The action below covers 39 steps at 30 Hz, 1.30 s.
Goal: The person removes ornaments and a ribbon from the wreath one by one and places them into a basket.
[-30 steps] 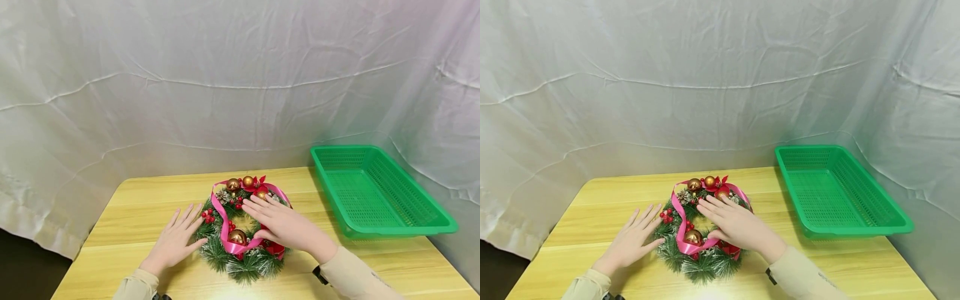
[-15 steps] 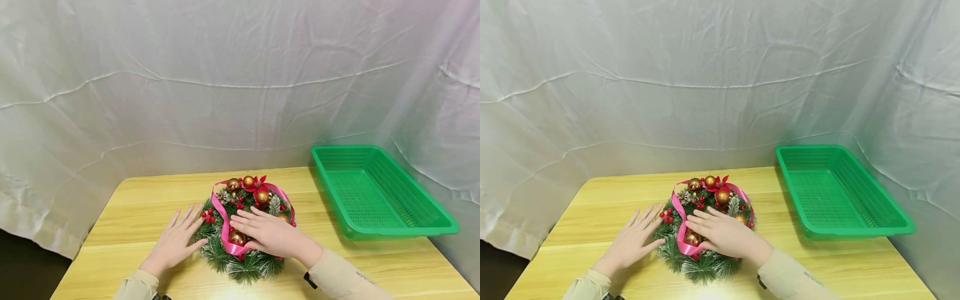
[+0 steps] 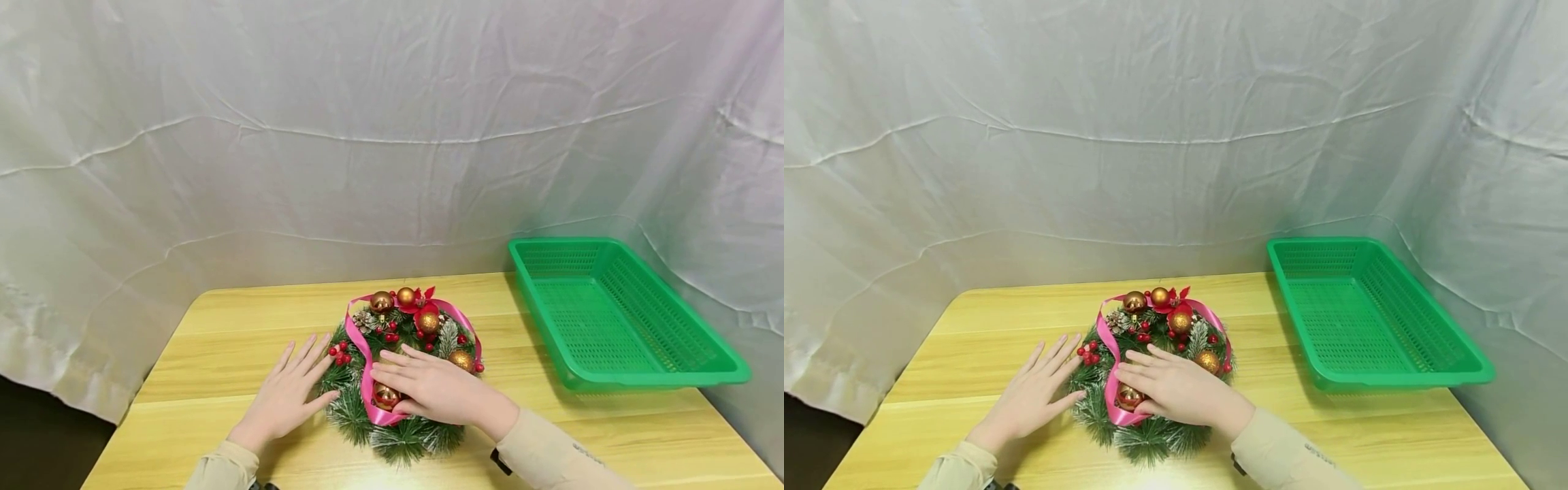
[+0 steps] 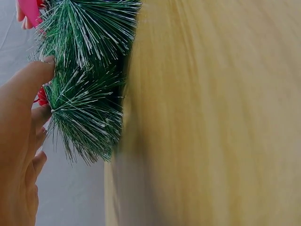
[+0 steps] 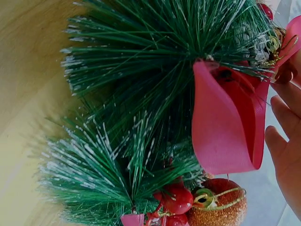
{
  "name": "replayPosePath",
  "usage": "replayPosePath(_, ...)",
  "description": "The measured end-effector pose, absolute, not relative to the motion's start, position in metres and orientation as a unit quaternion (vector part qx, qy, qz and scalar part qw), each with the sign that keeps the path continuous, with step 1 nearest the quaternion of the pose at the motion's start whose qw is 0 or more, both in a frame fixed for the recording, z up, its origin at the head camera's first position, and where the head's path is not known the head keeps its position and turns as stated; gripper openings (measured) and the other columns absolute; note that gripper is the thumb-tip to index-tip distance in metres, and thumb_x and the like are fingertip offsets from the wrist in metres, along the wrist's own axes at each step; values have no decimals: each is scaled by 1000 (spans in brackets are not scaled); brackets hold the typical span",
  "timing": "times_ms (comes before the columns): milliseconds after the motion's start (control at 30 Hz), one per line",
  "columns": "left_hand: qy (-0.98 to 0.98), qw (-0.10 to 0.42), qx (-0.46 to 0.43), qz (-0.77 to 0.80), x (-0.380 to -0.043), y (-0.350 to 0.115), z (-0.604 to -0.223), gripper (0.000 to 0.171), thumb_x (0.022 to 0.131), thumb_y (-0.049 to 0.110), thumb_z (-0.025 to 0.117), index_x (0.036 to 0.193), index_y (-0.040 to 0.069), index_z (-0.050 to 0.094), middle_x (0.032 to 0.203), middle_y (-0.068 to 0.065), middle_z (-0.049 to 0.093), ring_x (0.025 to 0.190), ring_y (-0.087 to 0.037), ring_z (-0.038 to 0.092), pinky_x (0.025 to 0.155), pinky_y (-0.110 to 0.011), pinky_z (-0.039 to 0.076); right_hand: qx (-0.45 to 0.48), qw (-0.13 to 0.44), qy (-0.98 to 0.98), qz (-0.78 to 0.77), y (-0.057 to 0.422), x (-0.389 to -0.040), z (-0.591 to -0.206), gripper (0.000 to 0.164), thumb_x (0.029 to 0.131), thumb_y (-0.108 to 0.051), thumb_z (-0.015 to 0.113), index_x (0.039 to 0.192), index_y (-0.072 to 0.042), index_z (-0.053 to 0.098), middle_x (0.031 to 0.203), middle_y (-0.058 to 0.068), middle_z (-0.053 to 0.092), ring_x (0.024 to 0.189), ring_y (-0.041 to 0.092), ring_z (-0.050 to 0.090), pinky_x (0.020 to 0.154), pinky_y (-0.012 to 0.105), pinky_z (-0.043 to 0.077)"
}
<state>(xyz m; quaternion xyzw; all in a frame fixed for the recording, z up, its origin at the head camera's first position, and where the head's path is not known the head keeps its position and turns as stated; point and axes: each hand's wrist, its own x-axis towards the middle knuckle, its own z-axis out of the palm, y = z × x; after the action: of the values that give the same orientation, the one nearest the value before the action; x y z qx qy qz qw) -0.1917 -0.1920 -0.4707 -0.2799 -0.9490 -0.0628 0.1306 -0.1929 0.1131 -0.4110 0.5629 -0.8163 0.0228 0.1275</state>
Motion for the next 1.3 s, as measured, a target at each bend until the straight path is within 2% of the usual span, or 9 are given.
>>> replayPosePath(133,-948,133,-281,-62,-192,-192,-472,73,93,65,38,142,12,46,160,3,6,144,-27,14,116,-48,0,560,126,-819,20,111,-192,-412,57,98,-42,49,144,-9,43,148,6,42,140,21,29,115,41,18)
replayPosePath(400,-948,134,-282,-61,-192,-193,-472,73,93,65,39,142,12,45,160,2,7,144,-28,15,116,-48,1,574,156,-803,41,110,-193,-414,54,94,-37,59,138,-8,50,137,6,54,131,19,44,114,40,23)
replayPosePath(767,-947,137,-284,-61,-192,-193,-471,72,93,64,39,142,12,46,160,2,8,143,-29,17,116,-49,1,575,194,-793,55,110,-194,-411,56,88,-38,66,132,-6,56,132,8,58,127,20,49,112,41,28)
replayPosePath(967,-948,134,-282,-64,-191,-193,-470,72,93,64,39,142,12,46,160,2,8,144,-29,16,116,-48,0,579,215,-781,88,112,-195,-408,55,86,-32,70,131,-3,56,132,11,57,126,24,49,108,42,34)
replayPosePath(1300,-948,132,-282,-67,-191,-192,-470,72,93,63,40,142,11,46,159,0,10,143,-30,18,116,-49,1,557,233,-793,87,117,-195,-397,58,83,-28,75,133,-6,55,132,7,57,124,23,51,108,36,36)
